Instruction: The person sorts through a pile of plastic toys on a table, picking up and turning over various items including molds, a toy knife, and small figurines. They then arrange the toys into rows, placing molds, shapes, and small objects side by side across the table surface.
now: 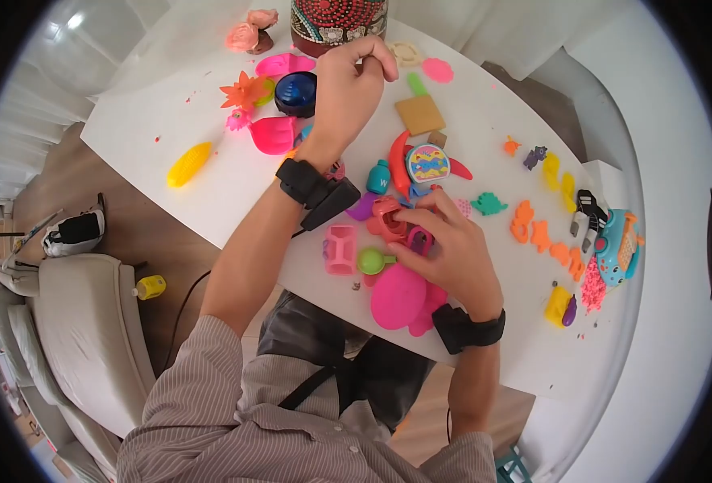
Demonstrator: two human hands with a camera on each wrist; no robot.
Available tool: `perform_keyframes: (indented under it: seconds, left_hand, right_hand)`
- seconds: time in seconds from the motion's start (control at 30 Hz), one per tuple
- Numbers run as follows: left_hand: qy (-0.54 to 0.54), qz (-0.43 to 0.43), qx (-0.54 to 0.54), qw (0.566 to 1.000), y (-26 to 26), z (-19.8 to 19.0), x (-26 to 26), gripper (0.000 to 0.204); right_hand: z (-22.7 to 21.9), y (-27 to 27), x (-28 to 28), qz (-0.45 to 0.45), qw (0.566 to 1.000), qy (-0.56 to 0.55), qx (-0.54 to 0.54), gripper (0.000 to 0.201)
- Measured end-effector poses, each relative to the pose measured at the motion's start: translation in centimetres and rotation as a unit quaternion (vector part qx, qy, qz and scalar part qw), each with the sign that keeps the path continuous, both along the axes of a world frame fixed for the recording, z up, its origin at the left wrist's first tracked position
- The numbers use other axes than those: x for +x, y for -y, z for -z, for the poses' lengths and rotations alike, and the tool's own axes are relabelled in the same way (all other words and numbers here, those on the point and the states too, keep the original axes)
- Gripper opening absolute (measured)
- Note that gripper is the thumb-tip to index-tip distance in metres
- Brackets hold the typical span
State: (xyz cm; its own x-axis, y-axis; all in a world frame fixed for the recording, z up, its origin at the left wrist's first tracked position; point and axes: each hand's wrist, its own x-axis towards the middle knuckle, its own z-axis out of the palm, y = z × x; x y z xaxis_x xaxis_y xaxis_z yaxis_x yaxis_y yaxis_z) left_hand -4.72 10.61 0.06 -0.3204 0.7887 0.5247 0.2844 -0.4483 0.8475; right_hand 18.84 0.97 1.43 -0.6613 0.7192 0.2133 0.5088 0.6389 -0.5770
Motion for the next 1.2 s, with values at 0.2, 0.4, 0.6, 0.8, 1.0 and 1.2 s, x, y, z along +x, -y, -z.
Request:
perform_keyframes:
  seconds: [0.2,0.4,0.6,0.8,1.0,1.2]
  left_hand:
    - [0.012,-0.015,-0.005,1.0,0.0,-0.1,0.1,0.026]
    - [0.027,-0.013,-0.016,0.999,-0.2,0.2,-0.2,0.025]
    - [0.012,-0.008,0.003,1.0,-0.4,0.5,-0.2,0.026]
    - [0.029,-0.013,-0.003,0.999,-0.4,0.4,-0.3,0.025]
    - [0.029,-0.007,0.017,0.999,-0.6,0.7,-0.3,0.028]
    - [0.042,0.001,0.015,0.999,-0.6,0.7,-0.1,0.029]
  right_hand:
    - [-0.2,-0.1,0.0,-0.011,1.0,-0.013,-0.005,0.028]
    - [-0.6,-0.1,0.1,0.013,0.994,-0.073,-0.077,0.018]
    - [-0.1,-1.7,1.7,0.192,0.972,-0.128,-0.043,0.015]
    - [1.0,-2.7,3.2,0.271,0.955,-0.115,-0.046,0.013]
    - [0.5,-2.4,2.7,0.304,0.942,-0.12,-0.081,0.014]
    - [0.9,-2.6,3.6,0.303,0.936,-0.136,-0.115,0.011]
